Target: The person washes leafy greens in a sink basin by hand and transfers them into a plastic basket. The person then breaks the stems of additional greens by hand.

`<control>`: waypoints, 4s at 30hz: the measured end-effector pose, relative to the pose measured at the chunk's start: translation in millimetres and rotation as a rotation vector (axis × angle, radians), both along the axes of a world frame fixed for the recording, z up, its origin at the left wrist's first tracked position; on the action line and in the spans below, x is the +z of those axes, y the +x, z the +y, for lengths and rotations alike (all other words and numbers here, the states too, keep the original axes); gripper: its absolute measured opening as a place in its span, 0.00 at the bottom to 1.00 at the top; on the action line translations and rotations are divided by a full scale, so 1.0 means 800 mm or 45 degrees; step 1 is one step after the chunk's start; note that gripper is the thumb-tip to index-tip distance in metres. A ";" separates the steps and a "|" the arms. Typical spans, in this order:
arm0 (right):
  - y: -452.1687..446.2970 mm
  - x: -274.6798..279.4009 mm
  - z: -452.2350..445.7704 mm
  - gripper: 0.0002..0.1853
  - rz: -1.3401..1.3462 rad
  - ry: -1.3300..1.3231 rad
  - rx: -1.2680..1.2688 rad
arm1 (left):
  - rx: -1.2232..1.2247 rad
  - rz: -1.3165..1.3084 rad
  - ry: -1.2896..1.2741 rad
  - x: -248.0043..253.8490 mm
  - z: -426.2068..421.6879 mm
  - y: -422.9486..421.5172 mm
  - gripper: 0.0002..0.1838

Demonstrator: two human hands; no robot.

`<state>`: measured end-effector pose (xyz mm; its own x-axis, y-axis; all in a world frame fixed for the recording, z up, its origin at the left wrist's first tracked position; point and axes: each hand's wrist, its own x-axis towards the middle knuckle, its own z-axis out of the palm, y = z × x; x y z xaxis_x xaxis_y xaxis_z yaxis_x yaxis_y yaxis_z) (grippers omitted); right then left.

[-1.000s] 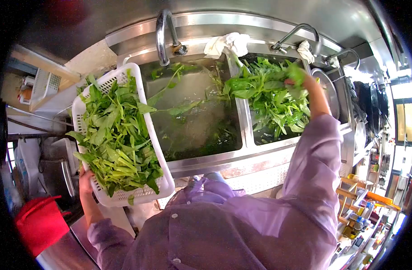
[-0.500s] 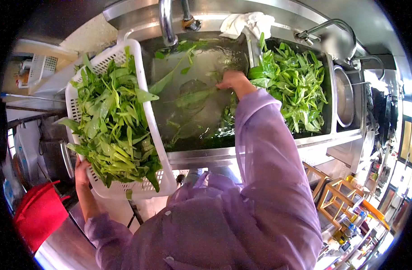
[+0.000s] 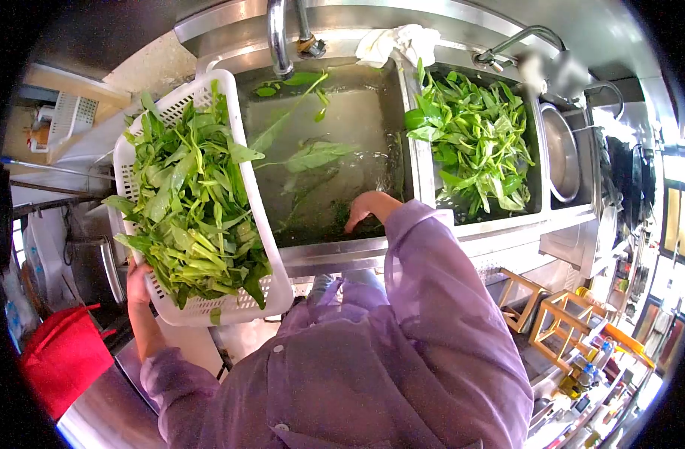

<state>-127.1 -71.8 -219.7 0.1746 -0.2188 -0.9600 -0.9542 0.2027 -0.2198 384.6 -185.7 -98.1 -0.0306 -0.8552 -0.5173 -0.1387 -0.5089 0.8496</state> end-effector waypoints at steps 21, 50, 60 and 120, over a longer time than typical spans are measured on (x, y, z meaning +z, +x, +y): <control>-0.284 0.342 0.032 0.36 0.338 -1.076 -0.864 | -0.023 0.114 0.022 0.008 0.006 -0.006 0.25; 0.085 0.010 -0.199 0.52 -0.659 -0.363 -0.236 | 0.137 -0.078 0.101 0.008 0.017 -0.033 0.19; 0.132 -0.028 -0.087 0.34 -0.502 -0.498 0.378 | 0.069 0.068 0.074 0.009 0.016 -0.024 0.32; -0.047 0.074 -0.001 0.27 0.425 -0.679 -0.285 | 0.032 0.133 0.027 -0.001 0.019 -0.008 0.26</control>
